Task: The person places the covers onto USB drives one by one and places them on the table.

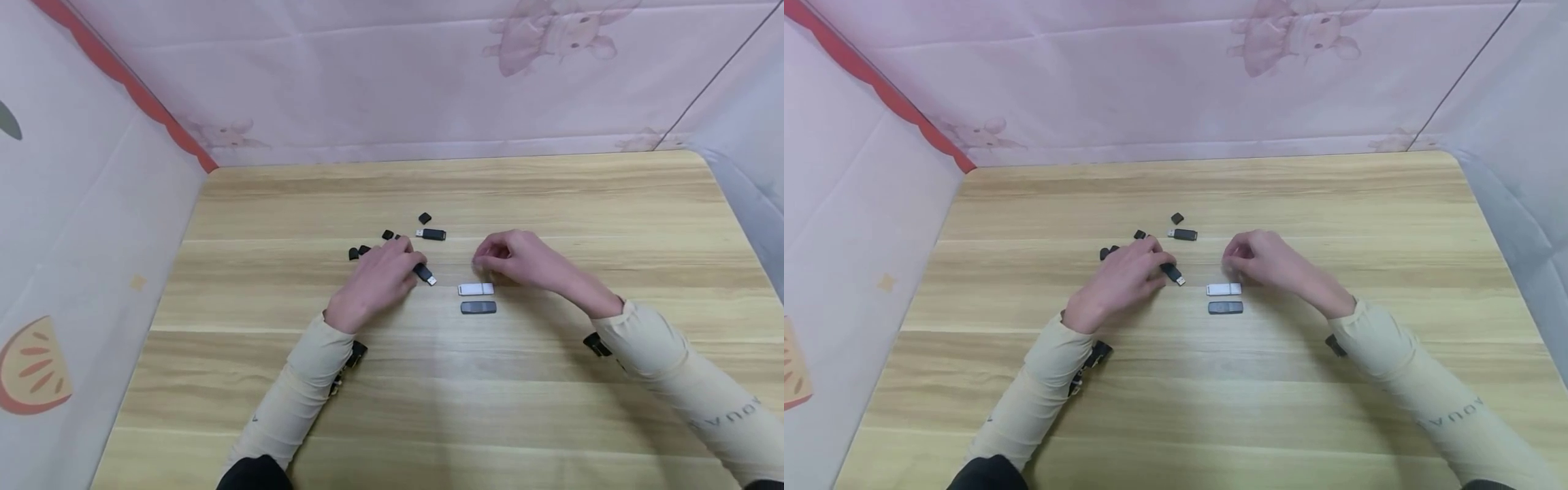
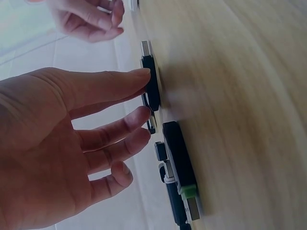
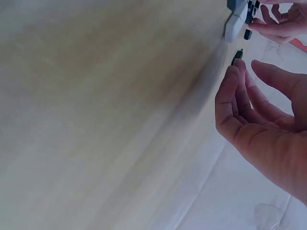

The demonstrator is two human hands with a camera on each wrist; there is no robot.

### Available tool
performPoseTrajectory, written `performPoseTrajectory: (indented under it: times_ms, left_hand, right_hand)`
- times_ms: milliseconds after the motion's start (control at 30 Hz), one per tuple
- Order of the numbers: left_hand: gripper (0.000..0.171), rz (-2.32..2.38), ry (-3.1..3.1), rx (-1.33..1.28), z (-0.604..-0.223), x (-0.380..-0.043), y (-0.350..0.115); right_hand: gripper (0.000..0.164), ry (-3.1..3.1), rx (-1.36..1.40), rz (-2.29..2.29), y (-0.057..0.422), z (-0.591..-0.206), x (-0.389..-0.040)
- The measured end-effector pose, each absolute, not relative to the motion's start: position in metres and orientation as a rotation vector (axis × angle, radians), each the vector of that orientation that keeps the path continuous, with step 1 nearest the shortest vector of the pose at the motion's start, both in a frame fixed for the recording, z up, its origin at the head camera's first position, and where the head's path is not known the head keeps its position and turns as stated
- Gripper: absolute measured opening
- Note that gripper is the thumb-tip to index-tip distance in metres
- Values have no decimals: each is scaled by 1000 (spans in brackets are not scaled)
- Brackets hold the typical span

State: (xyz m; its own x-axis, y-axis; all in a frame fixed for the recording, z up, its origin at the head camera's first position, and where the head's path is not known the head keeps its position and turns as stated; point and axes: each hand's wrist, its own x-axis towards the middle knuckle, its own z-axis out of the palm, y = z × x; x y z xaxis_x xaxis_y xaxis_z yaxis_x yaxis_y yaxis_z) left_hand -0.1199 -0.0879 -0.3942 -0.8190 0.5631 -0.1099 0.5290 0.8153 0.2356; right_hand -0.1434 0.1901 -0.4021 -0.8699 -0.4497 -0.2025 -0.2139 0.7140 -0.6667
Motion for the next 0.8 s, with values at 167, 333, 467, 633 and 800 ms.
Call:
performPoseTrajectory:
  times_ms: [167,333,467,633,800]
  left_hand:
    - [34,274,2822,843,-394,-120,-86]
    - [30,273,2821,846,-394,-120,-86]
    - [26,275,2821,856,-395,-120,-86]
    - [21,263,2808,841,-396,-120,-84]
    - [18,266,2800,842,-398,-118,-85]
  right_hand:
    - [17,2599,-533,-913,185,-392,-157]
    - [18,2610,-567,-913,179,-383,-170]
    - [17,2616,-571,-933,173,-380,-177]
    - [17,2625,-567,-939,168,-382,-185]
    - [16,2641,-582,-916,163,-385,-193]
